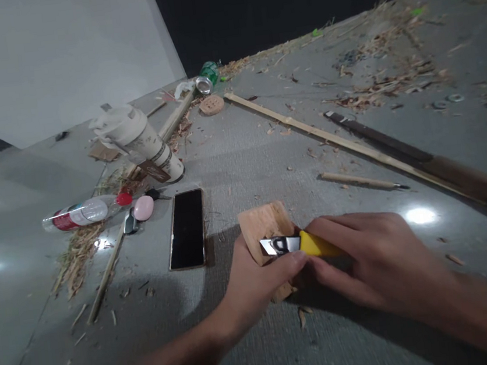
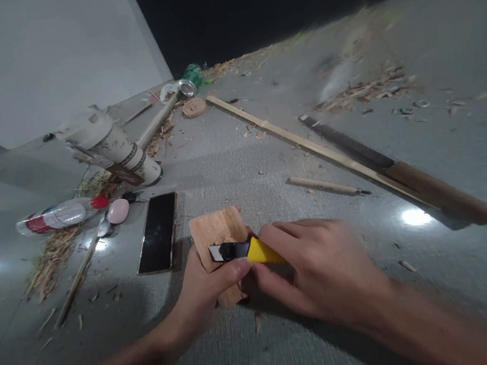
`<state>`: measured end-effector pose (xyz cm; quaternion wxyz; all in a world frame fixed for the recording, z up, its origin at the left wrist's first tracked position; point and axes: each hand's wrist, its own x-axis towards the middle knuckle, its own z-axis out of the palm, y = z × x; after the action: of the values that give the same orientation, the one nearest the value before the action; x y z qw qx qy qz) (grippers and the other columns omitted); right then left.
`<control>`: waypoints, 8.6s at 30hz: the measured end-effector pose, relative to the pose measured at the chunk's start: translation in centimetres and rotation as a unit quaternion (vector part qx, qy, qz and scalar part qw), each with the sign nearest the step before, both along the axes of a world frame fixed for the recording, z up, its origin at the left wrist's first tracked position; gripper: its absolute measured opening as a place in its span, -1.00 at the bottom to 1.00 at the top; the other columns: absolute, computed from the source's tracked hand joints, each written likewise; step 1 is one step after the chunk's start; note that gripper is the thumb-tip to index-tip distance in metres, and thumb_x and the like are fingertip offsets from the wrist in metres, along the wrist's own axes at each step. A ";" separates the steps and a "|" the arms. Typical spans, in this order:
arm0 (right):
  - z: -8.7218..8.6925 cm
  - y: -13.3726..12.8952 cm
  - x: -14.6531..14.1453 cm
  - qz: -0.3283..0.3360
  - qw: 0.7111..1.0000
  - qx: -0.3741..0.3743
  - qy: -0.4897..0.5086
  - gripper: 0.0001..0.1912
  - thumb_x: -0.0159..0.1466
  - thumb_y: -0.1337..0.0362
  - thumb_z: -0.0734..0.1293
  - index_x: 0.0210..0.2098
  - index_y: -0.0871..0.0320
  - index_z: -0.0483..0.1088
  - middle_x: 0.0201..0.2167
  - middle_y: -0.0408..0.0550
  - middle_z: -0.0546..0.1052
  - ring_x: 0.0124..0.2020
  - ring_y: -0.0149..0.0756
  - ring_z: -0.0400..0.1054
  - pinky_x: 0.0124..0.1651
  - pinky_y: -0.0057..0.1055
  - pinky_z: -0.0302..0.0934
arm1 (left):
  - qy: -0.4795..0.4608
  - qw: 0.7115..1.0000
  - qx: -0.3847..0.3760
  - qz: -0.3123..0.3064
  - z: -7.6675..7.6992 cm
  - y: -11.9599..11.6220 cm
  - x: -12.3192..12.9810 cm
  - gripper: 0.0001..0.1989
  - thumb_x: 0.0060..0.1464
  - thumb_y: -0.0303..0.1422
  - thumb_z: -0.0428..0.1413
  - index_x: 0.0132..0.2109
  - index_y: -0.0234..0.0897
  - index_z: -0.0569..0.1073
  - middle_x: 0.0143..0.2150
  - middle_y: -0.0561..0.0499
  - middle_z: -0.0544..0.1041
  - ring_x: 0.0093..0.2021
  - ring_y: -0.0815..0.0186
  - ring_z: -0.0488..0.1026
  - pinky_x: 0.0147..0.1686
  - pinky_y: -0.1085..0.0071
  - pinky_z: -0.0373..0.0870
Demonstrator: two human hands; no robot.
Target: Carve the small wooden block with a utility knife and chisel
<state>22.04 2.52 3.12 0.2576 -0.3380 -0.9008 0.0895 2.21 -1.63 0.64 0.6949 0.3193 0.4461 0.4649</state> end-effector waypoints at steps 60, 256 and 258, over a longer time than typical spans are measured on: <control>-0.4 0.1 0.3 0.015 0.999 -0.030 -0.007 -0.80 0.44 0.20 0.25 -0.33 0.07 0.30 -0.57 -0.26 0.39 -0.60 -0.38 0.31 -0.47 -0.35 -0.02 | 0.002 0.998 0.061 -0.002 0.3 0.6 0.0 -0.57 -0.03 -0.34 0.50 -0.02 -0.27 0.59 -0.18 0.02 0.53 -0.18 0.35 0.48 -0.13 0.44 0.47; -0.8 -0.9 -0.7 -0.048 0.998 -0.020 -0.017 -0.69 0.53 0.09 0.20 -0.30 0.08 0.32 -0.57 -0.21 0.41 -0.63 -0.35 0.29 -0.51 -0.37 0.03 | 0.041 0.990 -0.015 0.138 0.5 -0.4 1.3 -0.63 -0.03 -0.17 0.50 -0.22 -0.32 0.59 -0.30 0.00 0.61 -0.34 0.33 0.56 -0.29 0.44 0.58; -0.8 -0.5 -0.4 -0.042 0.999 -0.019 -0.023 -0.70 0.52 0.08 0.22 -0.30 0.08 0.33 -0.55 -0.20 0.42 -0.61 -0.33 0.30 -0.49 -0.36 0.02 | 0.047 0.990 -0.022 0.130 0.5 -0.3 1.1 -0.64 -0.03 -0.19 0.50 -0.22 -0.33 0.60 -0.29 -0.01 0.62 -0.32 0.31 0.58 -0.28 0.43 0.59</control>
<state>21.64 2.02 2.32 0.2344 -0.3823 -0.8895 0.0879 3.33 -1.93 1.14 0.6138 0.2653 0.5258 0.5258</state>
